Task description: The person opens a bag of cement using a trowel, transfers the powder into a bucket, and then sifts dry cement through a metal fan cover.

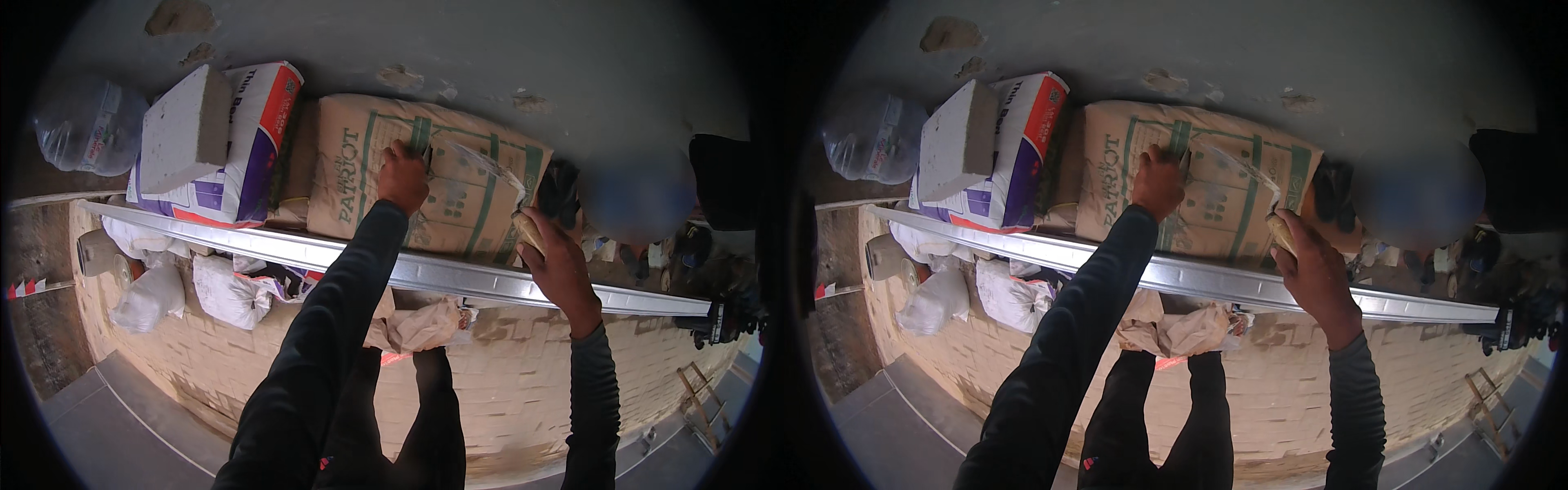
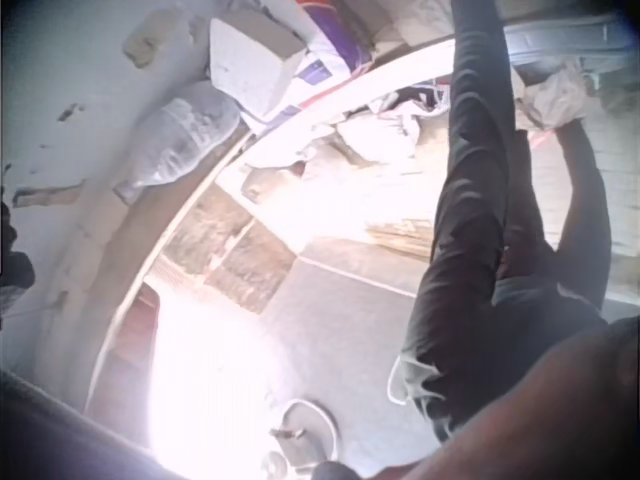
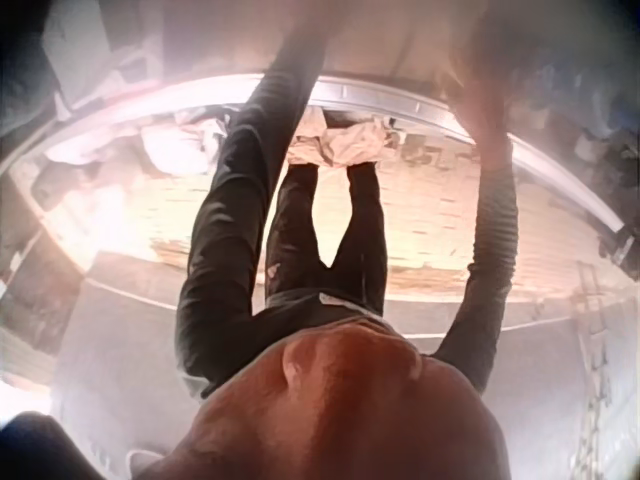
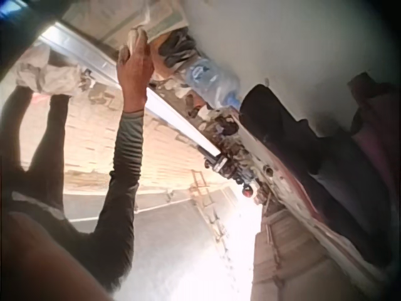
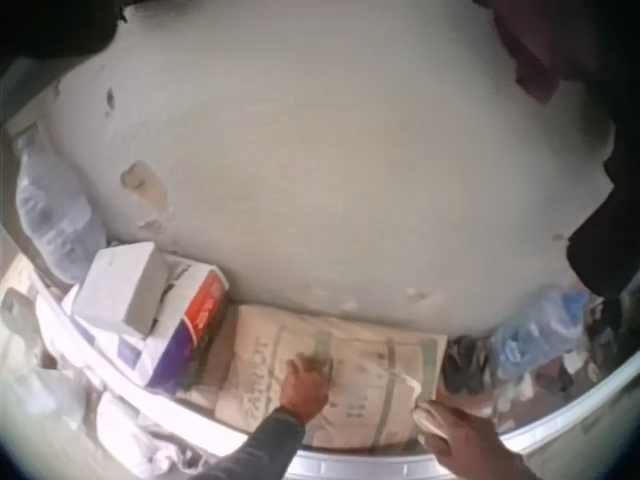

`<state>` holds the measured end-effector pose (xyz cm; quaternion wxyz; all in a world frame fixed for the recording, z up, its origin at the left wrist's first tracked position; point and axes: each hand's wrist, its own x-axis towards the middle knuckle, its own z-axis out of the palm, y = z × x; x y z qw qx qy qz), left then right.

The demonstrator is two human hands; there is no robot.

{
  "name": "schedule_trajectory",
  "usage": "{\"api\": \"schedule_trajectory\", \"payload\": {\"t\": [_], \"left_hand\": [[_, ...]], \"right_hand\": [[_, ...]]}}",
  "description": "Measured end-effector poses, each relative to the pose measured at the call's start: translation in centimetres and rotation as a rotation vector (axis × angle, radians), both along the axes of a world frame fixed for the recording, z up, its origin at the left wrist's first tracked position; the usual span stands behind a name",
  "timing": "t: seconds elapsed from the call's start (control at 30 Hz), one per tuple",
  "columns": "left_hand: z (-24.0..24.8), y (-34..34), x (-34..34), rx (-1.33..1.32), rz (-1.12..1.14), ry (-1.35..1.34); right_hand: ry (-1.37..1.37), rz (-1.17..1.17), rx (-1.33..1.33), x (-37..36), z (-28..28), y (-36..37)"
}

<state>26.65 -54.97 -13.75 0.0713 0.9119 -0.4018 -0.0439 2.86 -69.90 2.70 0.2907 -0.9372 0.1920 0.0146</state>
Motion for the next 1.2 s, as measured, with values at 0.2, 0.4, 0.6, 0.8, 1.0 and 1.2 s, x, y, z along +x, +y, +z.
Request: {"api": "schedule_trajectory", "payload": {"t": [0.2, 0.4, 0.6, 0.8, 1.0, 1.2], "left_hand": [[0.0, -0.1, 0.2, 0.072, -0.069, 0.038], [-0.7, 0.6, 0.6, -0.003, -0.088, 0.043], [0.5, 0.0, 0.8, 0.008, -0.060, 0.105], [0.3, 0.7, 1.2, -0.020, -0.048, 0.159], [1.0, -0.3, -0.2, -0.116, -0.029, 0.126], [0.6, 1.1, 0.2, -0.097, 0.020, 0.148]], "right_hand": [[0.094, 0.109, -0.203, 5.0, 2.6, -1.9], [0.170, 0.201, -0.304, 8.4, 4.1, -2.2], [0.245, 0.254, -0.328, 10.9, 6.9, -2.5], [0.059, 0.182, -0.309, 13.1, 14.6, -0.3], [0.175, 0.435, -0.520, 14.1, 7.8, -0.9], [0.354, 0.422, -0.529, 16.5, 7.5, 0.3]]}}
